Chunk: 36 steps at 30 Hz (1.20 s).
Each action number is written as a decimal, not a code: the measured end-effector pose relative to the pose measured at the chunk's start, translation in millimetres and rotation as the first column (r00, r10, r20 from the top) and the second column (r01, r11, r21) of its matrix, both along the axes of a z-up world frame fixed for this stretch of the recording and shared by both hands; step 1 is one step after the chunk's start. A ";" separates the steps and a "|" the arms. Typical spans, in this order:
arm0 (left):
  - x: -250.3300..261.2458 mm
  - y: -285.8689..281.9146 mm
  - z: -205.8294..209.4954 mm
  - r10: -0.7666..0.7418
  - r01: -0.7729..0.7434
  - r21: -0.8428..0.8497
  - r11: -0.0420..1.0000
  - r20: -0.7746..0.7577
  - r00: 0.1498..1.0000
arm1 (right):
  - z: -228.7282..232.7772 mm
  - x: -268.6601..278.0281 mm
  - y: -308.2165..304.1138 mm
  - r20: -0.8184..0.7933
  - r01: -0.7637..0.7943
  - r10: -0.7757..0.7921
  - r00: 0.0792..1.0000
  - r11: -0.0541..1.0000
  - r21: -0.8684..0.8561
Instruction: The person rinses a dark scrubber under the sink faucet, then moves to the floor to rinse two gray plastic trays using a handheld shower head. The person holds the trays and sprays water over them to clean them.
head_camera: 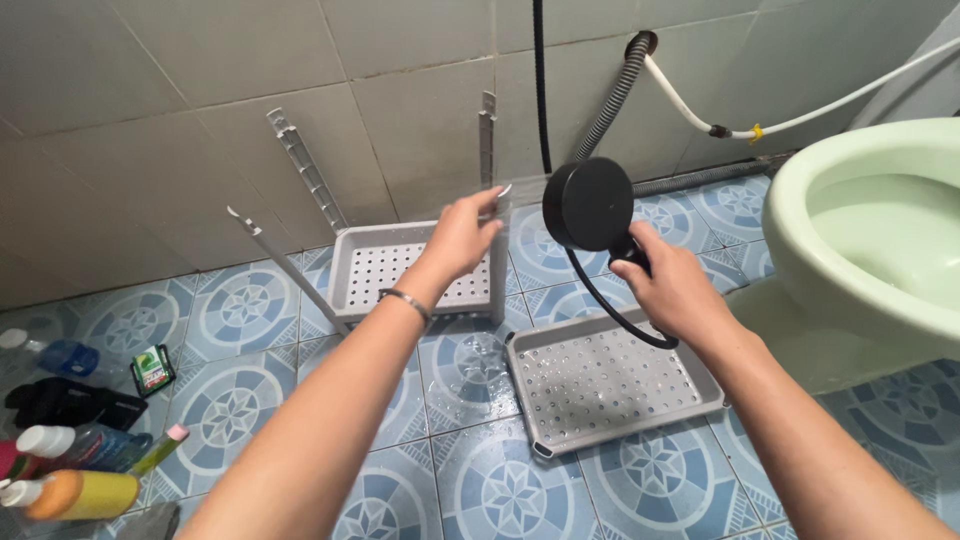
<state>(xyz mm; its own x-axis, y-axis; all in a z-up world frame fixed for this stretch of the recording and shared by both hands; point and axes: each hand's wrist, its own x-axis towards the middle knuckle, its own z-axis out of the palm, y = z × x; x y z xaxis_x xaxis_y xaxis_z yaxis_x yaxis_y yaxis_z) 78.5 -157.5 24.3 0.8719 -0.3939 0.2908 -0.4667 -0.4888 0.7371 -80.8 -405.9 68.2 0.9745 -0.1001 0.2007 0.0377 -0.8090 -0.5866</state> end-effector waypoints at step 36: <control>-5.0 3.5 -62.5 -0.063 0.016 -0.216 0.976 -0.210 0.976 | -30.7 -13.7 -26.8 -0.035 -0.026 0.026 0.999 0.999 -0.019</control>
